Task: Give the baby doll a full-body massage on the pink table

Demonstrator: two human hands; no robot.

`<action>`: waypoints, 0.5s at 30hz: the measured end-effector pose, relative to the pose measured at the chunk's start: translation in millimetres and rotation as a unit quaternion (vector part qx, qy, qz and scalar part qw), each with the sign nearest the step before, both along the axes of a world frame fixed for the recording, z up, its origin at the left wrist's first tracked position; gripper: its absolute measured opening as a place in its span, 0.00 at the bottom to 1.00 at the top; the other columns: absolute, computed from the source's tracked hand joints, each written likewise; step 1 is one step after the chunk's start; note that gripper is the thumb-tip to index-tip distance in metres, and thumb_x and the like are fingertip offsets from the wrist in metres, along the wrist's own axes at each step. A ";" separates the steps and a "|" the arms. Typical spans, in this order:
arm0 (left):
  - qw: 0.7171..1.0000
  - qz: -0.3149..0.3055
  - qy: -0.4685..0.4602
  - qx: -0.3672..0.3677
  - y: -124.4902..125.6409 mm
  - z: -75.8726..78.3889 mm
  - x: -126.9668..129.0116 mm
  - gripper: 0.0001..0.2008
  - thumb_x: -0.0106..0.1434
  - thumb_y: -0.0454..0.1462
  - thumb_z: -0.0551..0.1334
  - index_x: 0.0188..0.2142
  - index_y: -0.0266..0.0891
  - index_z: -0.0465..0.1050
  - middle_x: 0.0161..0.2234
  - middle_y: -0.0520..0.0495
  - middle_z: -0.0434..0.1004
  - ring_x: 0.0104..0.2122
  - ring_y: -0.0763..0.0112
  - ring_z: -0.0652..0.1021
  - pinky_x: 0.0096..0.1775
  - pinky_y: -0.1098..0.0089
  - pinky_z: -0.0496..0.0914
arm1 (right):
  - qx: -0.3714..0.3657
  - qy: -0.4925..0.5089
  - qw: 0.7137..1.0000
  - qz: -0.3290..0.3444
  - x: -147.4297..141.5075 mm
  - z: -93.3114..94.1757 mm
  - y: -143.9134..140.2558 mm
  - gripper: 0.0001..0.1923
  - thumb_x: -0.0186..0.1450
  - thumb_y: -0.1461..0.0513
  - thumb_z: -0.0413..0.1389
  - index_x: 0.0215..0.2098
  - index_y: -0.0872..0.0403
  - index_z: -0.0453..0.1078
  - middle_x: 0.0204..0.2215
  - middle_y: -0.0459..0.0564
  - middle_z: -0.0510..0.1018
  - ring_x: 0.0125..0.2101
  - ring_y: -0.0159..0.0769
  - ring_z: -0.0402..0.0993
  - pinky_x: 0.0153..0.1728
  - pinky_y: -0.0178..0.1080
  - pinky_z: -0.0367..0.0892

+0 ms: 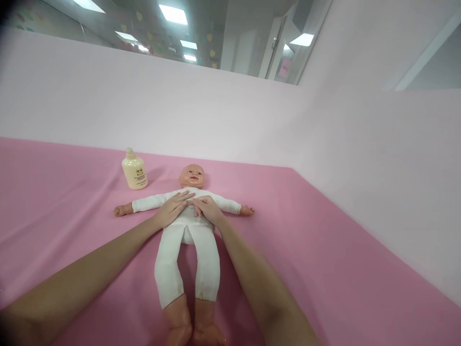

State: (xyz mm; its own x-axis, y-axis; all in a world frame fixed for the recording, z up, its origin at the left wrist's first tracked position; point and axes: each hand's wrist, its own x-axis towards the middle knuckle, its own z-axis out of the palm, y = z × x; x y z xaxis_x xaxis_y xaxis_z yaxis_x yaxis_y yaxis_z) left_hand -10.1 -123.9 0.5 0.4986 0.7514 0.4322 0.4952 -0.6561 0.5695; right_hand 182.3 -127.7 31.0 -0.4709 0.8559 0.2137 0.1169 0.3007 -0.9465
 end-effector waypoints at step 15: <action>0.978 -0.132 -0.150 -0.066 -26.2 16.4 6.0 0.26 0.70 0.50 0.49 0.30 0.40 0.81 0.36 0.42 0.84 0.43 0.60 0.81 0.49 0.60 0.73 | 0.180 -0.089 0.928 -0.314 7.3 -23.9 12.8 0.19 0.70 0.55 0.42 0.49 0.54 0.68 0.49 0.57 0.75 0.50 0.41 0.70 0.54 0.45 0.64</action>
State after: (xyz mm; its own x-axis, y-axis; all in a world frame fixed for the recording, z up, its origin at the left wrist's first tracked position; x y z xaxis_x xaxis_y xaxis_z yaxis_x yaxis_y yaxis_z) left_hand -4.1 -150.2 16.8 0.5482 0.6723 0.4975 0.1156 -0.6500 0.7511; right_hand 189.6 -114.9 7.1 0.0412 0.8618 0.5056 0.5209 0.4133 -0.7469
